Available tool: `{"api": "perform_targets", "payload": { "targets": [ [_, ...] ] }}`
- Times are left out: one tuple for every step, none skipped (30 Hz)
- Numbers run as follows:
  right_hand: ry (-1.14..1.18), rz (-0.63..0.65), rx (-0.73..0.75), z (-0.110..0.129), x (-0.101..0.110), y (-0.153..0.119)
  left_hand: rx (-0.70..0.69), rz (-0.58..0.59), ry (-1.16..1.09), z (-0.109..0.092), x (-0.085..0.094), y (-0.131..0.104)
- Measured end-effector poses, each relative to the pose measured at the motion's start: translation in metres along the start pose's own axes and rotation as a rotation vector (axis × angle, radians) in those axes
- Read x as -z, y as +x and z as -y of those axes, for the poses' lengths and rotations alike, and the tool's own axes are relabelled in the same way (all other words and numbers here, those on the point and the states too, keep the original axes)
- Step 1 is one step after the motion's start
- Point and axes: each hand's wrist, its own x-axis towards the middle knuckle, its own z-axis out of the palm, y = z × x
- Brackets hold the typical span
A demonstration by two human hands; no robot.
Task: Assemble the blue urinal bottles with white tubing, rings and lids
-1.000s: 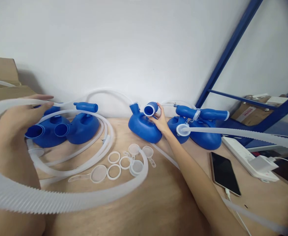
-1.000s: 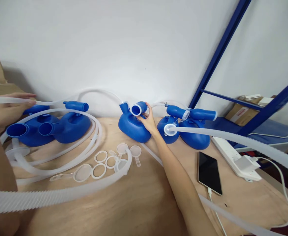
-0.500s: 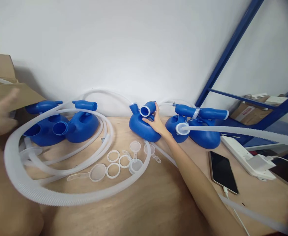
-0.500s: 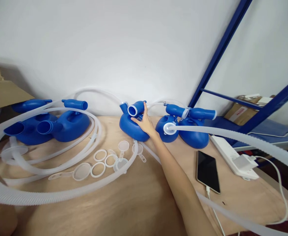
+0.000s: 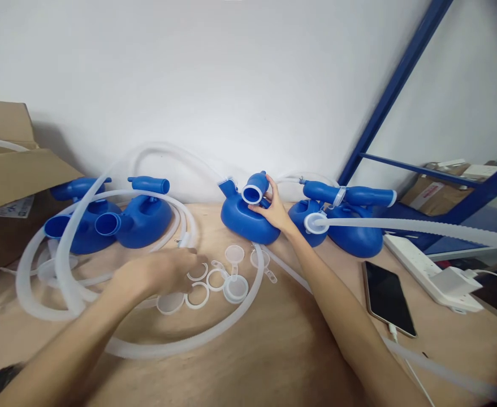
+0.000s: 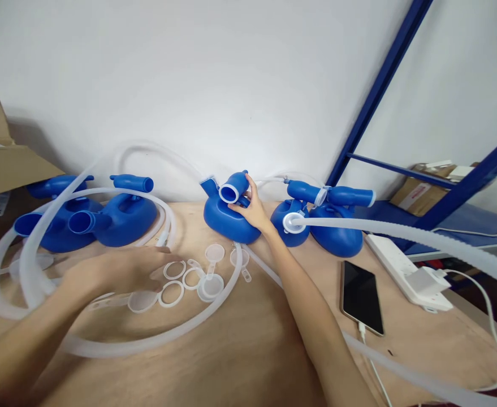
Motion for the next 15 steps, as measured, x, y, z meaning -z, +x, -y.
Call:
{"api": "perform_targets", "payload": {
  "targets": [
    [0.016, 0.014, -0.008, 0.005, -0.001, 0.0, -0.02, 0.073, 0.009, -0.005, -0.008, 0.013],
    [0.031, 0.026, -0.012, 0.009, -0.002, 0.001, -0.02, 0.121, 0.033, -0.007, -0.014, 0.025],
    [0.041, 0.037, -0.012, 0.013, -0.005, 0.0, -0.017, 0.161, 0.061, -0.008, -0.019, 0.034],
    [0.048, 0.048, -0.009, 0.016, -0.008, 0.0, -0.006, 0.181, 0.087, -0.007, -0.023, 0.042],
    [0.055, 0.058, -0.007, 0.018, -0.011, -0.001, 0.003, 0.193, 0.107, -0.005, -0.025, 0.048],
    [0.059, 0.069, -0.008, 0.02, -0.015, -0.002, 0.006, 0.201, 0.117, -0.004, -0.027, 0.052],
    [0.061, 0.078, -0.011, 0.021, -0.019, -0.004, 0.005, 0.206, 0.119, -0.002, -0.029, 0.054],
    [0.059, 0.084, -0.016, 0.021, -0.023, -0.005, 0.001, 0.205, 0.117, -0.001, -0.029, 0.055],
    [0.054, 0.087, -0.021, 0.021, -0.027, -0.006, -0.003, 0.201, 0.115, -0.001, -0.03, 0.056],
    [0.048, 0.089, -0.024, 0.021, -0.03, -0.007, -0.006, 0.197, 0.113, 0.0, -0.03, 0.056],
    [0.041, 0.088, -0.023, 0.021, -0.032, -0.007, -0.009, 0.192, 0.111, 0.001, -0.03, 0.056],
    [0.038, 0.083, -0.016, 0.022, -0.035, -0.007, -0.01, 0.188, 0.109, 0.002, -0.029, 0.056],
    [0.041, 0.074, -0.005, 0.022, -0.036, -0.007, -0.01, 0.186, 0.106, 0.004, -0.027, 0.055],
    [0.051, 0.059, 0.009, 0.022, -0.038, -0.006, -0.009, 0.188, 0.104, 0.005, -0.025, 0.054],
    [0.063, 0.039, 0.022, 0.022, -0.039, -0.005, -0.01, 0.185, 0.101, 0.006, -0.023, 0.053]
  ]
}}
